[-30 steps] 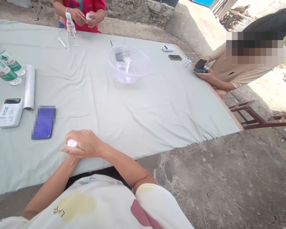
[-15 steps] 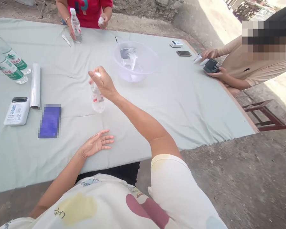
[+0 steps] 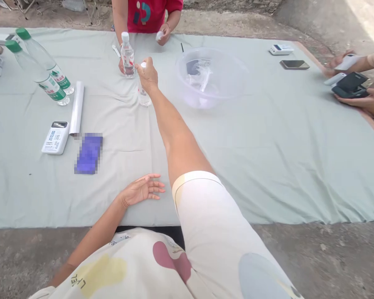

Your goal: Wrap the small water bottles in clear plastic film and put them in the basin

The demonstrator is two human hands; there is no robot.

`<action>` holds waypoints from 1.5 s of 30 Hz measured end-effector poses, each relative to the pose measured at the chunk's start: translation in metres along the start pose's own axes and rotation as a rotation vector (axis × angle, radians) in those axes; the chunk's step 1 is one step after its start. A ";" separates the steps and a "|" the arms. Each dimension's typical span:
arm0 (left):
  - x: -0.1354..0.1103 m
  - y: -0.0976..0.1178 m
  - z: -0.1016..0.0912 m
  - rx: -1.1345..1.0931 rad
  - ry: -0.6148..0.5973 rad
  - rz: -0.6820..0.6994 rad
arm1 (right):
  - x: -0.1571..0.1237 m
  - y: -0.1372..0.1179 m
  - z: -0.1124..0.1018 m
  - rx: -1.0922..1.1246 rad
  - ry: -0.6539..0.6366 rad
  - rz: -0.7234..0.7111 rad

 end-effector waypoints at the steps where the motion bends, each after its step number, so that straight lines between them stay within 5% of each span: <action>1: 0.000 0.000 0.000 -0.002 0.000 -0.001 | 0.002 0.000 0.002 -0.004 0.003 -0.008; 8: 0.001 -0.003 0.000 -0.025 0.009 -0.022 | -0.007 -0.004 -0.015 0.008 0.018 -0.034; 14: 0.002 -0.004 -0.001 -0.043 0.014 -0.032 | 0.011 -0.043 -0.049 -0.077 0.144 -0.212; 16: 0.002 -0.004 0.000 -0.045 0.012 -0.033 | 0.021 -0.065 -0.036 -0.184 0.131 -0.297; 19: 0.002 -0.004 -0.001 -0.049 0.013 -0.029 | 0.030 -0.096 0.010 -0.359 0.032 -0.373; 23: 0.003 -0.006 -0.003 -0.062 0.014 -0.007 | 0.031 -0.109 0.065 -0.479 -0.093 -0.288; 26: 0.005 -0.007 -0.005 -0.055 0.001 0.007 | 0.030 -0.104 0.082 -0.577 -0.197 -0.202; 30: 0.006 -0.008 -0.005 -0.052 0.006 -0.007 | 0.030 -0.102 0.079 -0.682 -0.205 -0.223; 36: 0.004 -0.006 -0.002 -0.049 -0.009 -0.021 | -0.012 -0.092 0.074 -0.645 -0.315 -0.317; 45: 0.000 -0.003 0.002 -0.027 -0.015 -0.012 | -0.098 -0.090 0.021 -0.668 -0.506 -0.276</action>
Point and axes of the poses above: each hand's wrist, its own x-axis towards the middle knuckle, its own z-axis out of the palm, y = z × x, the point moved 10 cm from there along x, towards the middle knuckle, and after that the axes turned 5 degrees about -x, right-handed, at the moved point
